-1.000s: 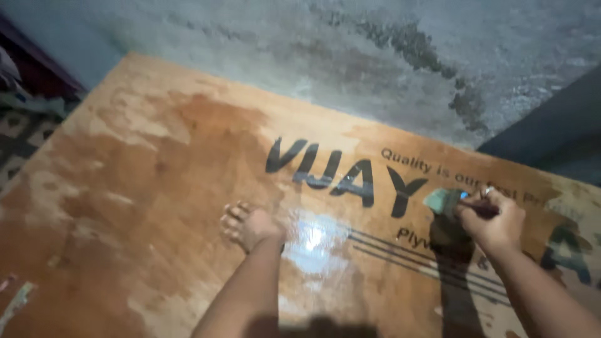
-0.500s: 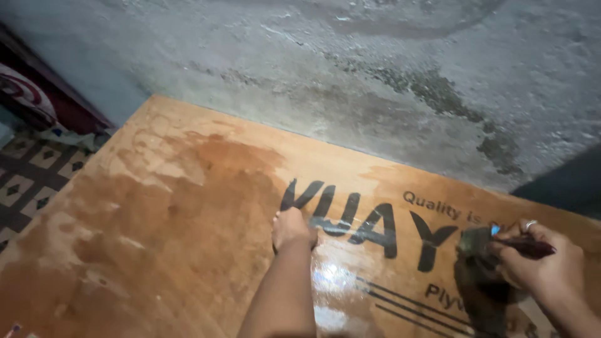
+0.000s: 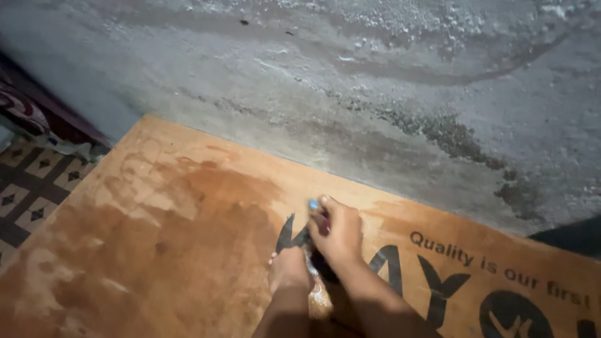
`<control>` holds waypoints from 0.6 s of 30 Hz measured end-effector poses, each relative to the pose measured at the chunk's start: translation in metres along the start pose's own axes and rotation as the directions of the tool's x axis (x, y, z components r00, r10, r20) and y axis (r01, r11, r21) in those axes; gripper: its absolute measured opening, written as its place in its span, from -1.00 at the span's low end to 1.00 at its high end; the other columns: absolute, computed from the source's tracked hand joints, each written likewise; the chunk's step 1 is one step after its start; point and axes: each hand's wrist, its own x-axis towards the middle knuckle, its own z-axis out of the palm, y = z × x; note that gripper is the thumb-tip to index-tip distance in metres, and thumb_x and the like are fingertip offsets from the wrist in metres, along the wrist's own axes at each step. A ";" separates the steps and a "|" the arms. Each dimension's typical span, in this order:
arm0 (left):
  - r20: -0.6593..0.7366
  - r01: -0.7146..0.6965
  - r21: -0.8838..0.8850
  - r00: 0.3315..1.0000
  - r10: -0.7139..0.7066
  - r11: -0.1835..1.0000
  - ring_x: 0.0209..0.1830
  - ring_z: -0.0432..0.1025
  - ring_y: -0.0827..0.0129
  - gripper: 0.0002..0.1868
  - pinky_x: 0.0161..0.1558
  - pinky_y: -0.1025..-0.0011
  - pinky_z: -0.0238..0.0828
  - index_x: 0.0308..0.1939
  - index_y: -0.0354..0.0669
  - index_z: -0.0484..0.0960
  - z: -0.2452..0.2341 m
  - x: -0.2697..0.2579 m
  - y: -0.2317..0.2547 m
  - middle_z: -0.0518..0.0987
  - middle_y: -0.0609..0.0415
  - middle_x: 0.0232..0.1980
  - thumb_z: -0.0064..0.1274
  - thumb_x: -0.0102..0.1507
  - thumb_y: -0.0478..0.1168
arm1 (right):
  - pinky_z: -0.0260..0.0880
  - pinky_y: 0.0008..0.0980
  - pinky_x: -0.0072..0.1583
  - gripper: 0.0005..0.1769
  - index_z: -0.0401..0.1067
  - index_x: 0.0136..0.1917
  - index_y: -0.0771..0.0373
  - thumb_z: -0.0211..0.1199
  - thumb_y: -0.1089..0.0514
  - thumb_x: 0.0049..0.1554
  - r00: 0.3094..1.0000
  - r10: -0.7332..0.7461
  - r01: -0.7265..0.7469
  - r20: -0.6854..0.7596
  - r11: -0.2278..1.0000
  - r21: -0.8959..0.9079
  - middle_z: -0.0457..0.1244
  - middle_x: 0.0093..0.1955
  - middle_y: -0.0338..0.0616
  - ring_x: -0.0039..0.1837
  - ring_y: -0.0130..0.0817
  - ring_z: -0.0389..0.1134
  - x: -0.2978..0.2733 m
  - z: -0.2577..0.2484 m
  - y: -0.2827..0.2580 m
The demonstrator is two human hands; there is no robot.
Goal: The person applies a clear liquid finish to a large plywood board using a paintbrush. They pour liquid from a purple bottle and a smaller white bottle onto the board and spread it evenly across the surface with the brush.
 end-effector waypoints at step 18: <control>-0.029 -0.107 -0.023 0.994 0.106 0.994 0.09 0.54 0.07 -0.64 0.08 0.21 0.51 -0.13 -0.09 0.72 0.040 0.031 -0.012 0.65 -0.07 0.00 0.43 0.00 -0.25 | 0.47 -0.35 0.24 -0.94 0.68 -0.25 0.11 0.47 0.23 -0.07 0.614 -0.077 0.303 0.786 0.942 -0.144 0.51 0.03 -0.25 0.16 -0.45 0.51 0.136 -0.086 -0.028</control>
